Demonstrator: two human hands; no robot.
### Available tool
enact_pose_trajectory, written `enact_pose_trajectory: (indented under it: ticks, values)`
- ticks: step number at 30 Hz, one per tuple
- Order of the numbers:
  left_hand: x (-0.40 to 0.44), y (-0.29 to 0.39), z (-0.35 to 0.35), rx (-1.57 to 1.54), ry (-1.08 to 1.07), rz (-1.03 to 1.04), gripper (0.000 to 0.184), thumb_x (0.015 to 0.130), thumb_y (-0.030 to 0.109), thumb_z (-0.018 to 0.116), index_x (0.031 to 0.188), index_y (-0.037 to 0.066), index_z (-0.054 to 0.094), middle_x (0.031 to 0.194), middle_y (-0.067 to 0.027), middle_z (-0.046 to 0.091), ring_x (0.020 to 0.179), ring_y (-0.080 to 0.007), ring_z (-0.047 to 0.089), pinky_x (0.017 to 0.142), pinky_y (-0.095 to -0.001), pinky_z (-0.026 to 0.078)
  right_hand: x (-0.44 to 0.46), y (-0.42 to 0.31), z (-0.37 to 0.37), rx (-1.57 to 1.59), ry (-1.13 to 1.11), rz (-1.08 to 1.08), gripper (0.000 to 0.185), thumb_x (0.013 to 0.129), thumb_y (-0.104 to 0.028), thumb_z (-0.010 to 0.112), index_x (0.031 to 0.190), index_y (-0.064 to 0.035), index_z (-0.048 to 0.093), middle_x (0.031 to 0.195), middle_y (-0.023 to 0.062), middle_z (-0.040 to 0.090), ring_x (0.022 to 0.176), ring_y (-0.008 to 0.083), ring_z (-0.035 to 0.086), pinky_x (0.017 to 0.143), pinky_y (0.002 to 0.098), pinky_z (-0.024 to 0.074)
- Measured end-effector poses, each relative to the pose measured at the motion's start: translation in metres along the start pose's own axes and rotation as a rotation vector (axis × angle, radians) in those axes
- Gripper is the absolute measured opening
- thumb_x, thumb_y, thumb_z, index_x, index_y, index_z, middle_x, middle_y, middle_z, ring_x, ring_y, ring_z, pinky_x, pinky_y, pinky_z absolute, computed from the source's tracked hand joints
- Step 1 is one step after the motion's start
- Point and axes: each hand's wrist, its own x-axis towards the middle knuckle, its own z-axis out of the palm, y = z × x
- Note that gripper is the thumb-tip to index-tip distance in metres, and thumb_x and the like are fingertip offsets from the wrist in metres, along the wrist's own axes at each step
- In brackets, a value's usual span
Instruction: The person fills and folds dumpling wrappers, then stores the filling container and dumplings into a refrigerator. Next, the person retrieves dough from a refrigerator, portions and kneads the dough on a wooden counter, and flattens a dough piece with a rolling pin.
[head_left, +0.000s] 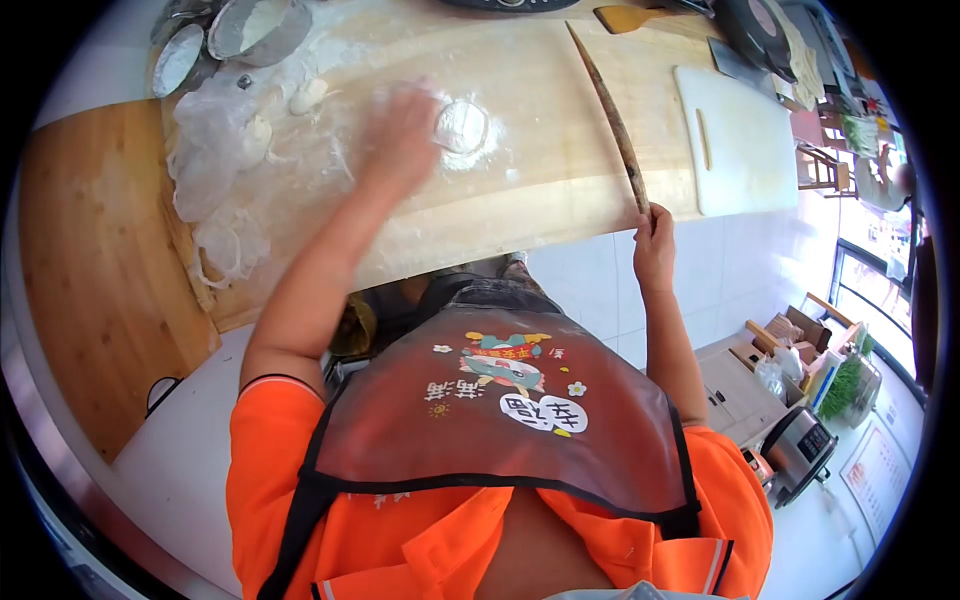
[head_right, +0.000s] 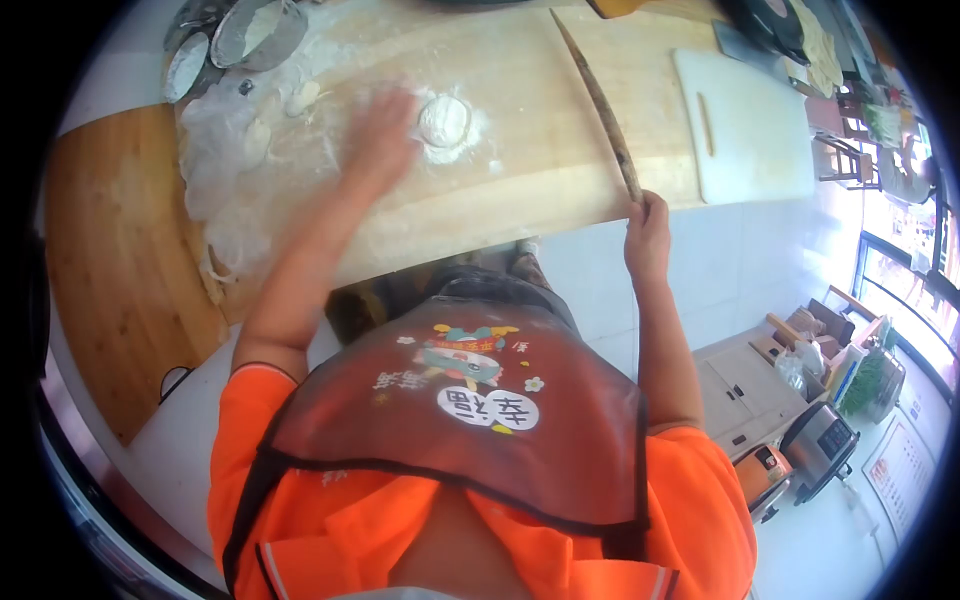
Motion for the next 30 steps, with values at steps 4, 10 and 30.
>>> enact_pose_trajectory:
  ticks: [4,10,30]
  values:
    - [0.006,0.055,0.037,-0.137,0.17,0.0,0.064,0.094,0.034,0.059,0.147,0.003,0.04,0.158,-0.0169,0.03,0.15,-0.0316,0.023,0.122,-0.0514,0.016,0.0,0.004,0.0,-0.062,0.078,-0.209,0.028,0.101,-0.019,0.053,0.122,-0.0013,0.055,0.103,0.0152,0.064,0.092,0.0261,0.062,0.084,0.0376,0.0497]
    - [-0.007,0.067,0.036,-0.079,0.053,0.023,0.068,0.093,0.037,0.061,0.149,0.006,0.038,0.16,-0.0146,0.028,0.15,-0.0314,0.022,0.121,-0.0532,0.017,0.011,-0.005,-0.001,-0.037,-0.023,-0.222,0.027,0.097,-0.017,0.056,0.122,-0.0071,0.053,0.113,0.0185,0.062,0.102,0.0386,0.062,0.088,0.0446,0.049]
    - [-0.049,0.017,0.051,0.034,0.074,-0.322,0.062,0.098,0.039,0.053,0.149,0.005,0.039,0.161,-0.0139,0.028,0.15,-0.0288,0.023,0.121,-0.0534,0.015,0.054,-0.067,0.047,-0.544,-0.079,-1.069,0.042,0.098,-0.041,0.051,0.125,-0.0096,0.057,0.128,0.0155,0.056,0.128,0.031,0.049,0.109,0.0483,0.037]
